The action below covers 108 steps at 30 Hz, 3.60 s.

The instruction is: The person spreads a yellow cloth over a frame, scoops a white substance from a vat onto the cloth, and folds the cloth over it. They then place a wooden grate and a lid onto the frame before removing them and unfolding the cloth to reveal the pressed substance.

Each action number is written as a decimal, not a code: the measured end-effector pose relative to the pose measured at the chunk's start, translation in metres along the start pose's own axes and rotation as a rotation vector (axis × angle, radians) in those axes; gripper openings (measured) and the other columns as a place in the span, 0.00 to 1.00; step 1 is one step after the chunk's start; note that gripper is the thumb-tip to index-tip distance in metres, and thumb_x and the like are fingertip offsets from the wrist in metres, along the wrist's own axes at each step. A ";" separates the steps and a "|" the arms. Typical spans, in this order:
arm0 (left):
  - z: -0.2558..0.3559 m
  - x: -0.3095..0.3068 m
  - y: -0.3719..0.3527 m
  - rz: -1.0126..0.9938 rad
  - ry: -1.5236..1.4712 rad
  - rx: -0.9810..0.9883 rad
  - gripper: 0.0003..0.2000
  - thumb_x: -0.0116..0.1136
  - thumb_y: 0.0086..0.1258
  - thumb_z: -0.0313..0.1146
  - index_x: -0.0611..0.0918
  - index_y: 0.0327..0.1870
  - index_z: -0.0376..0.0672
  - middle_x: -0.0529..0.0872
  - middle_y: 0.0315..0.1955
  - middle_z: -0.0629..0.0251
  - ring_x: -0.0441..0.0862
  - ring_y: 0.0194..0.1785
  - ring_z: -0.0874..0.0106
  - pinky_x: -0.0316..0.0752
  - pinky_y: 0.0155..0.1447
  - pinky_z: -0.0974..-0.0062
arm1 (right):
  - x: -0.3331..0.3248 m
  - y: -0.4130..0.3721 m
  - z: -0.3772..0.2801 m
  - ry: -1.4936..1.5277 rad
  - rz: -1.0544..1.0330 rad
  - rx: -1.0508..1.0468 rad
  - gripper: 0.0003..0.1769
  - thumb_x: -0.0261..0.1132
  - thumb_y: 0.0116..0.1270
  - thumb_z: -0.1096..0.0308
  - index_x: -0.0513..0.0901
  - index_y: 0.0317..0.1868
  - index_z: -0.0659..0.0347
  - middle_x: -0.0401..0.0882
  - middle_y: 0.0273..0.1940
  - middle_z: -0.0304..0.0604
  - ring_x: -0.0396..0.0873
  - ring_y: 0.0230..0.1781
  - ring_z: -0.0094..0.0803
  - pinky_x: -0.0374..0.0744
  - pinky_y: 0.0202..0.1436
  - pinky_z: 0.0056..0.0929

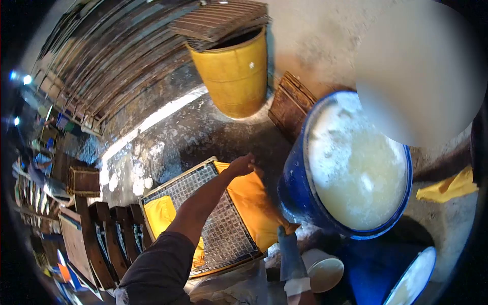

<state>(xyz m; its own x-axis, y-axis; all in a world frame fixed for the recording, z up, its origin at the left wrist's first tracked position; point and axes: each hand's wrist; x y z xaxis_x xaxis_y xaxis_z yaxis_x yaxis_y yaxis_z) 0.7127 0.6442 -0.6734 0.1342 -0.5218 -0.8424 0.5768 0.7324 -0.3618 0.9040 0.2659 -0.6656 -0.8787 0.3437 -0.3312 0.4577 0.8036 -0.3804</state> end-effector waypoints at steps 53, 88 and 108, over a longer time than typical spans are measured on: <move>-0.066 0.310 -0.821 0.823 -1.528 -0.797 0.27 0.47 0.78 0.56 0.80 0.54 0.36 0.87 0.37 0.58 0.83 0.35 0.69 0.81 0.41 0.71 | 0.042 -0.248 0.010 -0.427 -0.651 0.200 0.08 0.61 0.70 0.60 0.82 0.40 0.53 0.72 0.21 0.31 0.69 0.14 0.26 0.67 0.16 0.28; -0.128 0.303 -0.657 0.262 -1.802 -1.326 0.35 0.29 0.79 0.63 0.66 0.75 0.45 0.72 0.69 0.60 0.70 0.69 0.64 0.59 0.73 0.59 | 0.089 -0.004 -0.017 -0.287 -0.166 0.168 0.24 0.56 0.73 0.42 0.82 0.52 0.52 0.79 0.34 0.35 0.78 0.32 0.32 0.76 0.33 0.39; -0.128 0.243 -0.676 0.450 -1.155 -0.991 0.34 0.36 0.81 0.60 0.74 0.66 0.35 0.85 0.51 0.53 0.80 0.54 0.64 0.72 0.59 0.68 | 0.261 0.126 -0.251 0.014 -0.683 -0.144 0.37 0.42 0.75 0.33 0.65 0.75 0.45 0.69 0.70 0.46 0.67 0.69 0.47 0.61 0.69 0.59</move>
<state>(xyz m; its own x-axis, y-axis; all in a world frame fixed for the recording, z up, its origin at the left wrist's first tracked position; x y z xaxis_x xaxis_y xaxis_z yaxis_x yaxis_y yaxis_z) 0.2525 0.0782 -0.6845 0.9224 0.1077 -0.3709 -0.3467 0.6541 -0.6723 0.6989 0.5789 -0.5834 -0.9654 -0.2565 -0.0476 -0.2199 0.8982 -0.3808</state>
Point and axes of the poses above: each hand's wrist, its own y-axis towards the middle knuckle, its own x-axis out of the palm, z = x × y
